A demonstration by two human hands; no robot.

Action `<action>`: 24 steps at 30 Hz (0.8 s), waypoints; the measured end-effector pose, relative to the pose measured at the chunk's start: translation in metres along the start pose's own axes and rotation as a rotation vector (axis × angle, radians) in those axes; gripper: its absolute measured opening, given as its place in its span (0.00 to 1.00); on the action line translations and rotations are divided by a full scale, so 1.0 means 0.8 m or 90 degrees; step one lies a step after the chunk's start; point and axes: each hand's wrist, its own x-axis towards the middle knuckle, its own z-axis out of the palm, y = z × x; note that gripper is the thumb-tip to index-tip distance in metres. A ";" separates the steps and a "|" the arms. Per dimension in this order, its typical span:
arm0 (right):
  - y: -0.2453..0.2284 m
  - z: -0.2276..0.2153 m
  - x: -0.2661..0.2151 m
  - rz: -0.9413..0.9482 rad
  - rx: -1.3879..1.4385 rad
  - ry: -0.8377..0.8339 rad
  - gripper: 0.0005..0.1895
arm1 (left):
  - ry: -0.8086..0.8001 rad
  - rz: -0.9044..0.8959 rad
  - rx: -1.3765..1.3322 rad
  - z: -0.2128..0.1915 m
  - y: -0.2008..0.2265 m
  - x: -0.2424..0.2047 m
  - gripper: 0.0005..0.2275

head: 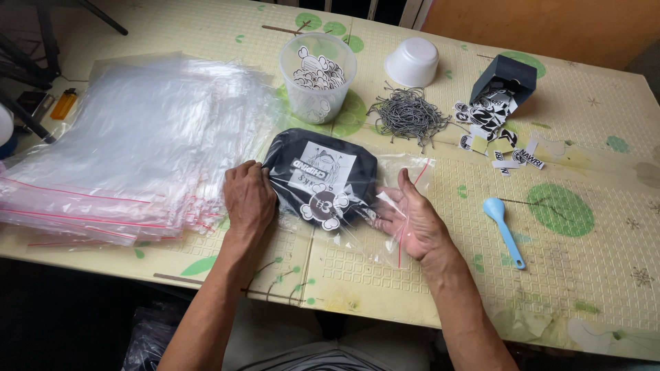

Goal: The person places a graphic card into a black pouch, threads and ties a silver wire through the zipper pull, adds a second graphic card, and then places the pouch inside a plastic bag.

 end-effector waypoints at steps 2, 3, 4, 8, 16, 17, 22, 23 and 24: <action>-0.004 0.007 -0.003 -0.025 0.017 0.001 0.47 | 0.019 0.011 -0.005 -0.007 0.005 -0.001 0.11; -0.006 0.011 -0.004 -0.050 0.036 0.003 0.44 | 0.037 0.022 -0.011 -0.011 0.007 -0.002 0.11; -0.008 0.023 -0.013 -0.049 0.034 0.002 0.44 | 0.038 0.019 -0.010 -0.011 0.007 -0.002 0.11; -0.007 0.057 -0.032 -0.120 0.078 -0.015 0.32 | 0.063 0.027 -0.014 -0.013 0.009 -0.003 0.11; 0.002 0.081 -0.016 -0.207 0.035 -0.016 0.17 | 0.075 0.025 -0.042 -0.020 0.013 0.000 0.11; 0.004 0.079 -0.013 -0.194 0.036 -0.006 0.15 | 0.075 0.020 -0.056 -0.023 0.015 0.000 0.12; 0.001 0.050 -0.007 -0.187 -0.030 0.030 0.11 | 0.066 0.009 -0.109 -0.055 0.036 0.006 0.13; 0.000 0.039 -0.002 -0.208 -0.062 0.051 0.11 | 0.070 0.013 -0.110 -0.059 0.041 0.006 0.13; -0.001 0.029 0.002 -0.229 -0.092 0.073 0.11 | 0.072 0.019 -0.111 -0.063 0.045 0.007 0.14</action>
